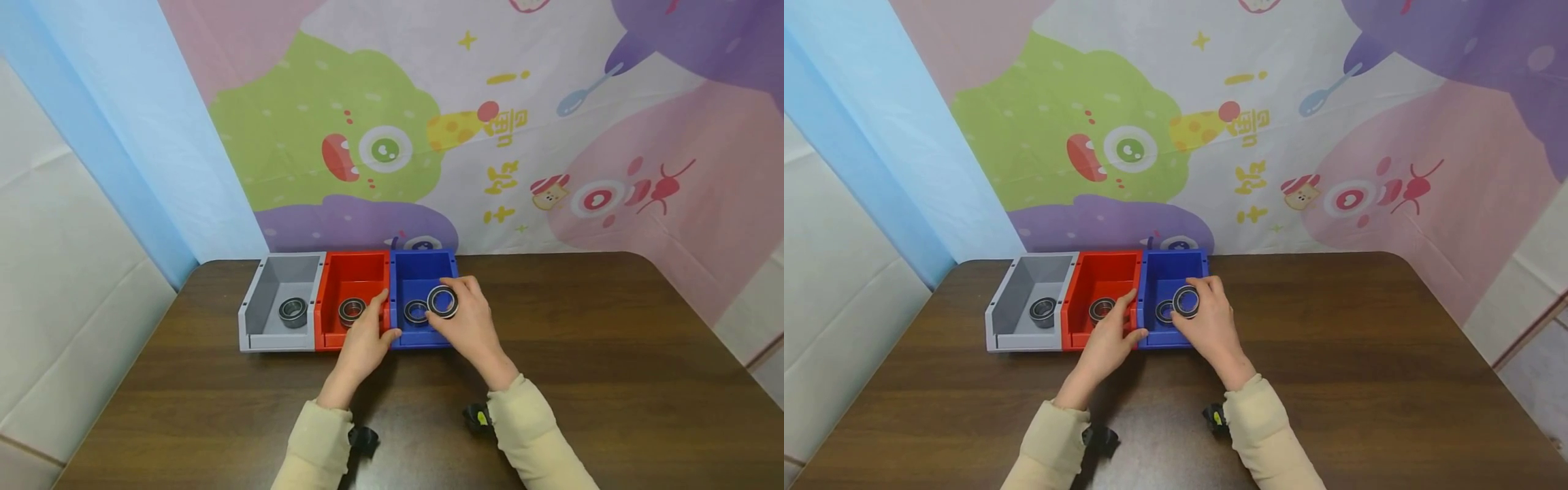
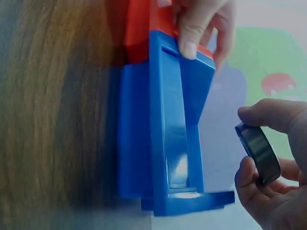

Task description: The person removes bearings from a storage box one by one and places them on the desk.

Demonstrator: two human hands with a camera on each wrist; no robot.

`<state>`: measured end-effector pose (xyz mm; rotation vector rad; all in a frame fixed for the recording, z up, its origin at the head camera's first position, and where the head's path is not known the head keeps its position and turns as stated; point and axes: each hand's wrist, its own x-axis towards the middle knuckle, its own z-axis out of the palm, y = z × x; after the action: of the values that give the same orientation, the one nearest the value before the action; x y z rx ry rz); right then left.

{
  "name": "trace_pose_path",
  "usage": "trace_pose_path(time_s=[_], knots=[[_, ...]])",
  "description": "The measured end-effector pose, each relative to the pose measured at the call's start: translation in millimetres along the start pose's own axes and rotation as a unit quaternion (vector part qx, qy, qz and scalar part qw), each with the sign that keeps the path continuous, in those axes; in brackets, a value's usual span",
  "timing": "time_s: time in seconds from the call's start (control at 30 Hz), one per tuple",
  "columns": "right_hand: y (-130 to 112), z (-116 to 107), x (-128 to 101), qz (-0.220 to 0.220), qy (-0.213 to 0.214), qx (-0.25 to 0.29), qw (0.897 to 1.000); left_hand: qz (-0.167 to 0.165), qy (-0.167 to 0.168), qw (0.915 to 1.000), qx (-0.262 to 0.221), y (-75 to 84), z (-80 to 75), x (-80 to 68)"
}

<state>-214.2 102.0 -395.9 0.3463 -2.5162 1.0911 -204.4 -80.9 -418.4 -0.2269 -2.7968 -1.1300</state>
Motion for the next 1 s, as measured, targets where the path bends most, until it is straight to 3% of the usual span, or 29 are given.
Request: trace_pose_path(time_s=[0.47, 0.63, 1.0], knots=[[22, -22, -2, 0.012, 0.072, -0.008, 0.997, 0.005, -0.004, 1.0000, -0.008, -1.2, -1.8, 1.0], [26, -29, -1, 0.005, 0.079, -0.026, 0.997, -0.002, -0.004, 0.9999, -0.011, -1.1, -1.9, 1.6], [36, -41, -2, 0.048, 0.066, -0.083, 0.993, 0.000, -0.004, 1.0000, -0.009, -2.7, -0.1, 0.7]])
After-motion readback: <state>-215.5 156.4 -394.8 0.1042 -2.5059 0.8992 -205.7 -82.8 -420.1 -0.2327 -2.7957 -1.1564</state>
